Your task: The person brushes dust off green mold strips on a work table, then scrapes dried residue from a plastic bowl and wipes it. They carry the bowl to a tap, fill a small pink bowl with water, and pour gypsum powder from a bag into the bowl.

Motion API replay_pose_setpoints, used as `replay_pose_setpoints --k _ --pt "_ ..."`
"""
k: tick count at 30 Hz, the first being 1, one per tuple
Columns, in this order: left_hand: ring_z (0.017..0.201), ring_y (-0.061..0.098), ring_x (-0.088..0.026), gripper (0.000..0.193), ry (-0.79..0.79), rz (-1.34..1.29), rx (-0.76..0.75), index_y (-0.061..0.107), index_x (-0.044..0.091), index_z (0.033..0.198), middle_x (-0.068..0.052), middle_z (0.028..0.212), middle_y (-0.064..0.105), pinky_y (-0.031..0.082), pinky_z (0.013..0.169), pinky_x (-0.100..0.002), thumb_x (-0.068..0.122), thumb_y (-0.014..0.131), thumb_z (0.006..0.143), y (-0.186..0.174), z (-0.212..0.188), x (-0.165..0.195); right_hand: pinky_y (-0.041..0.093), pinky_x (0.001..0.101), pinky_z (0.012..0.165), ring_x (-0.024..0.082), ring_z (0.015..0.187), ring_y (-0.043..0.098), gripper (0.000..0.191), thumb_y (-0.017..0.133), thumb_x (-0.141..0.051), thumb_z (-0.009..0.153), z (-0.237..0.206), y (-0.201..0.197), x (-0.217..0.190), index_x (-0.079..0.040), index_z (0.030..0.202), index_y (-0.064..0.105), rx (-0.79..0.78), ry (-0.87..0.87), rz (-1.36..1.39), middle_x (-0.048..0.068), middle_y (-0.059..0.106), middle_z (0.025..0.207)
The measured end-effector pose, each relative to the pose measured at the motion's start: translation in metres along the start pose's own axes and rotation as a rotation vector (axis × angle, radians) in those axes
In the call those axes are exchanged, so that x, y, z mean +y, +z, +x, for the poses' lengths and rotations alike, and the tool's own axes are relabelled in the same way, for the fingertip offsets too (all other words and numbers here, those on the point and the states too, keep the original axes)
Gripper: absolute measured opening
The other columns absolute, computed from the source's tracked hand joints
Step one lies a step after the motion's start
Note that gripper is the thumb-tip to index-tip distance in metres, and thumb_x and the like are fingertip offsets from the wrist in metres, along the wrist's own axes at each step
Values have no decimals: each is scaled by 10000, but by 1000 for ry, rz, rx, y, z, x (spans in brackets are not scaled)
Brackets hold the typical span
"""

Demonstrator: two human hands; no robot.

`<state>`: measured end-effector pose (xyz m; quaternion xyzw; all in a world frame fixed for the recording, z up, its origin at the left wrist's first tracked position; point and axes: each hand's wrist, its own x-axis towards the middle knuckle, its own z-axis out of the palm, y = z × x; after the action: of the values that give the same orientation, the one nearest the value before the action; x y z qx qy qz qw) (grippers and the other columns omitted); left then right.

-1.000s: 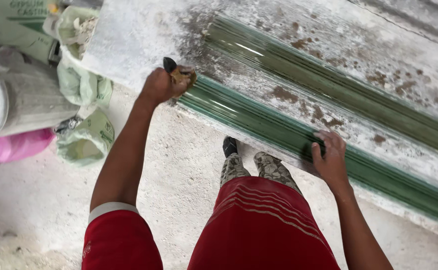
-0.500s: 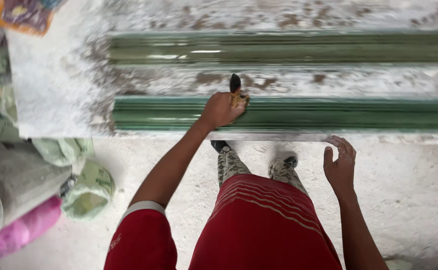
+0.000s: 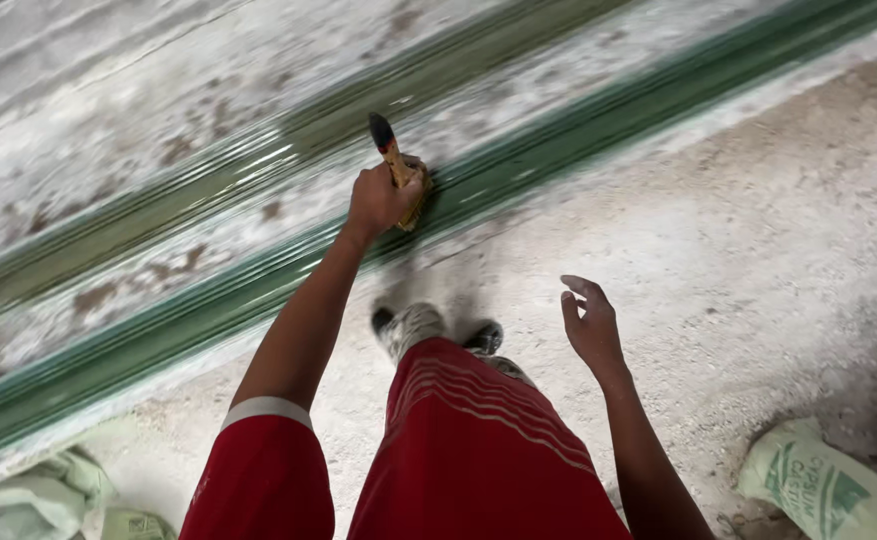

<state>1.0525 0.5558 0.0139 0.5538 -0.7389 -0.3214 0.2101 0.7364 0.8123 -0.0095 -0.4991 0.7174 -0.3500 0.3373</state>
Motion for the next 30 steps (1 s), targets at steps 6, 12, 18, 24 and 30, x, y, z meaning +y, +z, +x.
replay_pose_setpoints --k 6,12,18,24,30 --pt "795 727 -374 333 4 73 -64 758 81 1060 -196 884 749 575 741 -461 385 699 938 91 97 111 573 339 877 214 1069 701 281 557 -189 1045 54 -92 28 -38 1262 650 40 83 129 120 717 1238" --pt "854 755 -342 320 133 -189 -16 741 89 1117 -163 914 774 586 762 -423 327 699 908 213 200 208 576 329 896 205 1075 717 288 549 -194 1053 138 -179 103 -31 1274 635 16 125 146 119 731 1198" --pt "834 752 -353 336 9 -188 -103 730 85 1140 -188 880 761 590 756 -419 328 718 907 335 319 334 589 360 854 237 1054 720 305 563 -178 1023 217 -315 177 -20 1278 621 42 245 105 129 735 1187" --pt "830 762 -351 315 104 -264 -5 717 78 1094 -179 862 766 602 749 -424 322 719 895 433 402 440 581 341 890 229 1115 704 313 511 -119 1033 304 -438 225 -6 1312 596 174 321 155 142 715 1224" --pt "798 748 -367 326 21 -166 -65 735 98 1088 -162 829 758 586 725 -446 355 707 890 525 484 533 561 337 862 243 1018 696 306 539 -103 1019 426 -527 273 12 1299 585 268 301 211 145 689 1228"
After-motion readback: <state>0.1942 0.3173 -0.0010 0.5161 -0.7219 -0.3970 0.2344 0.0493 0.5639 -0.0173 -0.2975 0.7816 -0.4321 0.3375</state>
